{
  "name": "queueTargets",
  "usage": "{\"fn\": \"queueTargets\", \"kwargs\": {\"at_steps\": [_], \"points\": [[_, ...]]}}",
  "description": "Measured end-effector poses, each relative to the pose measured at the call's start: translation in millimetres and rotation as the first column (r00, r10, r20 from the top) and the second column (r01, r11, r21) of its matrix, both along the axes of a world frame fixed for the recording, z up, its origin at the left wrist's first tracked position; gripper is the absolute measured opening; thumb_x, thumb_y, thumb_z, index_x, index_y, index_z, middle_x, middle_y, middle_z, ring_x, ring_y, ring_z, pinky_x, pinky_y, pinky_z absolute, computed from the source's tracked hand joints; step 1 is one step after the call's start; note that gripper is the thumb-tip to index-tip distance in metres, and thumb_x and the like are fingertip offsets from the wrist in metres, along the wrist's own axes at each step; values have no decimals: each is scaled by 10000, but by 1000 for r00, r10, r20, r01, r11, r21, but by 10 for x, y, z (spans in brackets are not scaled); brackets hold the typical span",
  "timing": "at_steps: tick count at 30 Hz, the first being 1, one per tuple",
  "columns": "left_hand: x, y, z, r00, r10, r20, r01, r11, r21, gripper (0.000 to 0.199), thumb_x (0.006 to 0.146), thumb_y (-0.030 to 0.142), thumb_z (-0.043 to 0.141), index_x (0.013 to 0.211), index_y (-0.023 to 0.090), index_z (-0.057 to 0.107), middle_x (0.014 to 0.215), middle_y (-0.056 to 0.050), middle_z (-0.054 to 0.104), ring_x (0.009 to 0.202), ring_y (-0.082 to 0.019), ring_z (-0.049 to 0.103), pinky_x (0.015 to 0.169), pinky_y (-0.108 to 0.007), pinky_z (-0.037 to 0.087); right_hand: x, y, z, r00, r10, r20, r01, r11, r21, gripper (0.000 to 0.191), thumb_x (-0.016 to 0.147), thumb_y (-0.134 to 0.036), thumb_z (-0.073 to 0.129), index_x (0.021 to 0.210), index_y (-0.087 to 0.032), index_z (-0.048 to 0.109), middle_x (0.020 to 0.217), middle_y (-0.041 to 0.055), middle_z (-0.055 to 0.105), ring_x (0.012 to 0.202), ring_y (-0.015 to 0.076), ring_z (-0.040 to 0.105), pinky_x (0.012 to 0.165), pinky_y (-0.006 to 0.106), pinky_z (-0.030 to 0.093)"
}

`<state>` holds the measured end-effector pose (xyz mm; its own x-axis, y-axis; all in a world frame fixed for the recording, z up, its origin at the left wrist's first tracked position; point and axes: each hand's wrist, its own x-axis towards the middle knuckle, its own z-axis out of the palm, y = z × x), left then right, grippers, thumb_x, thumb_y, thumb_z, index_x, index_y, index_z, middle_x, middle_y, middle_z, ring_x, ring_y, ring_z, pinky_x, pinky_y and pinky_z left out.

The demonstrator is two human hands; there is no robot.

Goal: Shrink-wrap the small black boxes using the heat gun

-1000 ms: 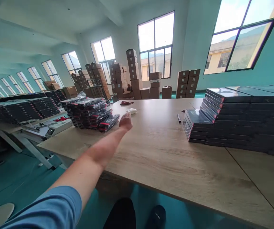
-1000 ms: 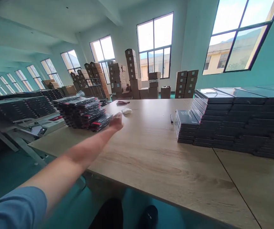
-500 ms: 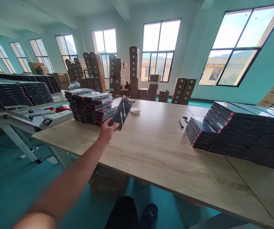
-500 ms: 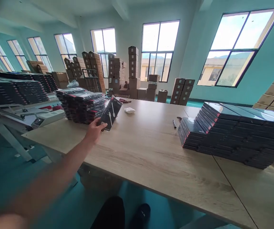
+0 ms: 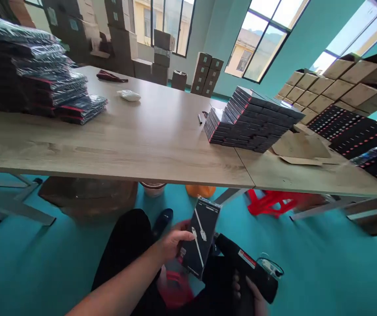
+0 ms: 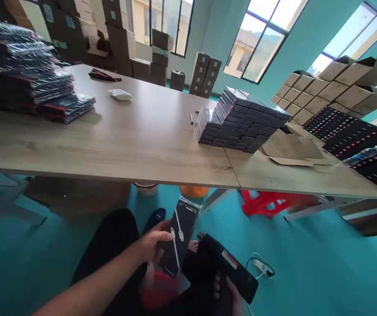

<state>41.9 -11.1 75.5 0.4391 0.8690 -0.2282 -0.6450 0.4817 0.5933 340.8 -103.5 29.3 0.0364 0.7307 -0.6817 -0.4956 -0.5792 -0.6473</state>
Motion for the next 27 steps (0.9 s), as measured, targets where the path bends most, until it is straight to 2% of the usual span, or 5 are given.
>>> {"fn": "queueTargets", "kwargs": {"at_steps": [5, 9, 13, 18, 27], "points": [[-34, 104, -460, 966, -23, -258, 58, 990, 129, 337, 559, 246, 866, 855, 162, 728, 779, -31, 724, 754, -202, 669, 738, -317, 514, 458, -172, 240, 981, -138, -138, 146, 988, 50, 464, 614, -359, 961, 988, -232, 718, 828, -20, 708, 654, 104, 638, 587, 203, 585], [-130, 129, -831, 655, 88, -751, 156, 956, 248, 283, 659, 294, 811, 913, 195, 737, 848, -35, 744, 872, -259, 683, 766, -334, 494, 540, -294, 796, 992, -124, -13, 124, 992, 26, 426, 636, -368, 940, 991, -232, 747, 873, 14, 719, 700, 149, 648, 592, 248, 590], [-132, 53, -1174, 399, 202, -894, 185, 938, 294, 188, 753, 276, 715, 922, 195, 734, 936, -65, 743, 922, -262, 682, 788, -323, 477, 251, -329, 1427, 978, -17, 209, 20, 1000, -10, 443, 708, -417, 893, 1072, -203, 758, 895, 55, 743, 736, 183, 674, 590, 260, 576], [-97, 46, -1317, 375, 215, -902, 267, 907, 327, 195, 805, 278, 659, 959, 203, 752, 995, -74, 741, 936, -257, 675, 790, -321, 464, -167, -206, 1840, 890, 227, 395, -217, 974, -72, 434, 726, -444, 877, 1031, -152, 774, 888, 93, 753, 732, 214, 678, 583, 288, 557], [-95, 37, -1317, 352, 183, -918, 327, 895, 304, 166, 819, 305, 659, 900, 194, 752, 963, -74, 725, 918, -252, 654, 744, -311, 433, -281, -3, 1895, 787, 395, 475, -396, 912, -104, 465, 739, -519, 848, 1010, -146, 783, 905, 111, 750, 757, 241, 674, 622, 340, 557]]}}
